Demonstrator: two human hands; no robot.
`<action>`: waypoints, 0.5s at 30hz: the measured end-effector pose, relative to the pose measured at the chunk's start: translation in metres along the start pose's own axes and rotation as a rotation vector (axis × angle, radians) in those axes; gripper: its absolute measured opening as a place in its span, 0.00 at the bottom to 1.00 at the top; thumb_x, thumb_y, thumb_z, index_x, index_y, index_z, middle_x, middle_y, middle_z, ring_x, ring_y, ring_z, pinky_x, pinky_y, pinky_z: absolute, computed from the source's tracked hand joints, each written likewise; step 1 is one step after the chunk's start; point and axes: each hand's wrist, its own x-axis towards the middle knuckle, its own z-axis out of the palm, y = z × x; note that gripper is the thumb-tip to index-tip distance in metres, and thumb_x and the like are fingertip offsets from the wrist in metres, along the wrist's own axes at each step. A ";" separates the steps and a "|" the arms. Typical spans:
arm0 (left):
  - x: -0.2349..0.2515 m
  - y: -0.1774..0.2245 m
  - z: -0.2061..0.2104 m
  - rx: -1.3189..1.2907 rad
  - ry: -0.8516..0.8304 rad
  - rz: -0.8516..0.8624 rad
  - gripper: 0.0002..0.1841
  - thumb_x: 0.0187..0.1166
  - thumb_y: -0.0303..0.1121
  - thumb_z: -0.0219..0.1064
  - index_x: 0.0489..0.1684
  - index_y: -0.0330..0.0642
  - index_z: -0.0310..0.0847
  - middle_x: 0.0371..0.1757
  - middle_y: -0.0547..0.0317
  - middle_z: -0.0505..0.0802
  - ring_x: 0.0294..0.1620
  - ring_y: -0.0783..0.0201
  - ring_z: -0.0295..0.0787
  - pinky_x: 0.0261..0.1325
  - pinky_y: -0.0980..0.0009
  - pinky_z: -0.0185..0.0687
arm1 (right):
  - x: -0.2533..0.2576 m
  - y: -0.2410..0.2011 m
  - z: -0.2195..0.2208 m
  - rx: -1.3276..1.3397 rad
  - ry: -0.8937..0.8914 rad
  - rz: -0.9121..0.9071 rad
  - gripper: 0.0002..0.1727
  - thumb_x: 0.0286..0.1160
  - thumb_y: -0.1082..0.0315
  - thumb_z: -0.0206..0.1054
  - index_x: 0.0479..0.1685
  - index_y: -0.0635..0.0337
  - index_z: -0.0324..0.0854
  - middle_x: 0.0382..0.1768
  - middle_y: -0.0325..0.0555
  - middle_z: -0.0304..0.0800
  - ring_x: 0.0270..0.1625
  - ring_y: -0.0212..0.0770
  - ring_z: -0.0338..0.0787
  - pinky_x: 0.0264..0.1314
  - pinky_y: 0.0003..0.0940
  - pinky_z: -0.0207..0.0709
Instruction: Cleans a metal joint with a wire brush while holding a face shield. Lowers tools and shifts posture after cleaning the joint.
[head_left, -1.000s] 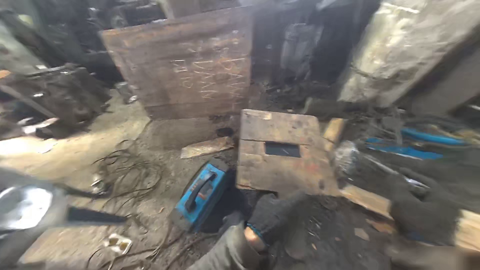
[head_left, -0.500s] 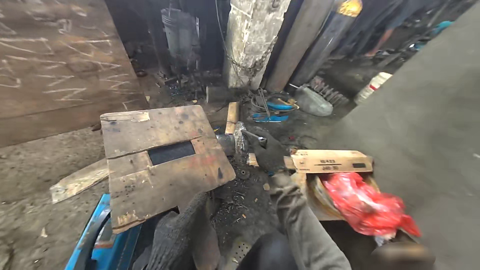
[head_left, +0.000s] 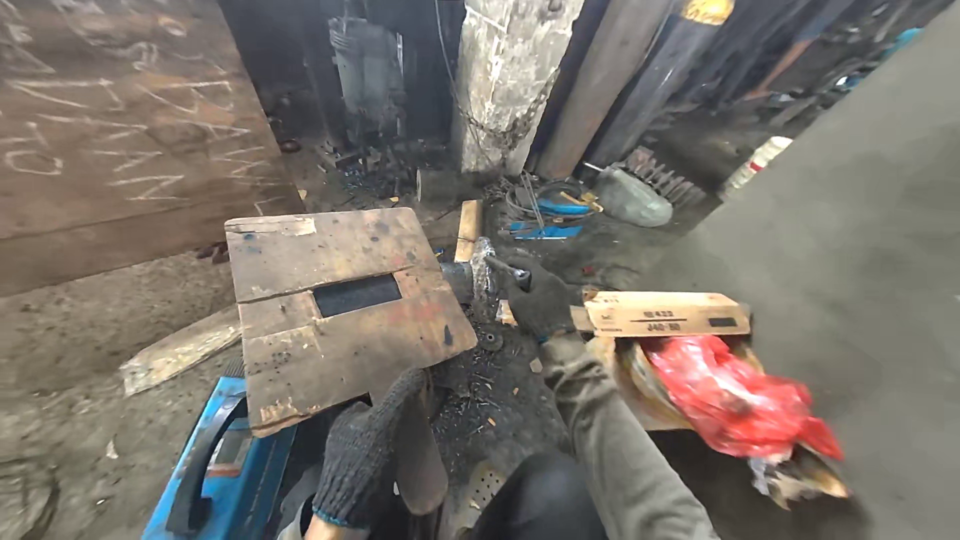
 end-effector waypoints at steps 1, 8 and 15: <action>0.000 0.000 0.001 0.034 0.004 0.019 0.20 0.73 0.53 0.75 0.30 0.43 0.91 0.27 0.60 0.92 0.30 0.64 0.90 0.38 0.57 0.88 | -0.009 -0.005 -0.008 -0.003 -0.165 0.139 0.23 0.90 0.62 0.59 0.78 0.64 0.76 0.68 0.68 0.85 0.72 0.63 0.83 0.80 0.56 0.70; -0.018 0.027 -0.014 -0.054 -0.037 0.035 0.13 0.76 0.43 0.74 0.35 0.41 0.89 0.28 0.66 0.91 0.31 0.74 0.87 0.40 0.70 0.86 | 0.041 0.004 0.009 -0.035 0.045 -0.146 0.24 0.79 0.48 0.67 0.75 0.32 0.82 0.43 0.46 0.96 0.43 0.51 0.94 0.48 0.66 0.86; -0.013 0.027 -0.023 -0.006 -0.061 -0.014 0.17 0.77 0.46 0.73 0.34 0.39 0.89 0.28 0.62 0.90 0.33 0.69 0.87 0.42 0.64 0.85 | 0.027 -0.011 0.002 -0.180 -0.008 -0.131 0.26 0.80 0.51 0.63 0.79 0.35 0.79 0.45 0.52 0.96 0.47 0.57 0.94 0.53 0.67 0.83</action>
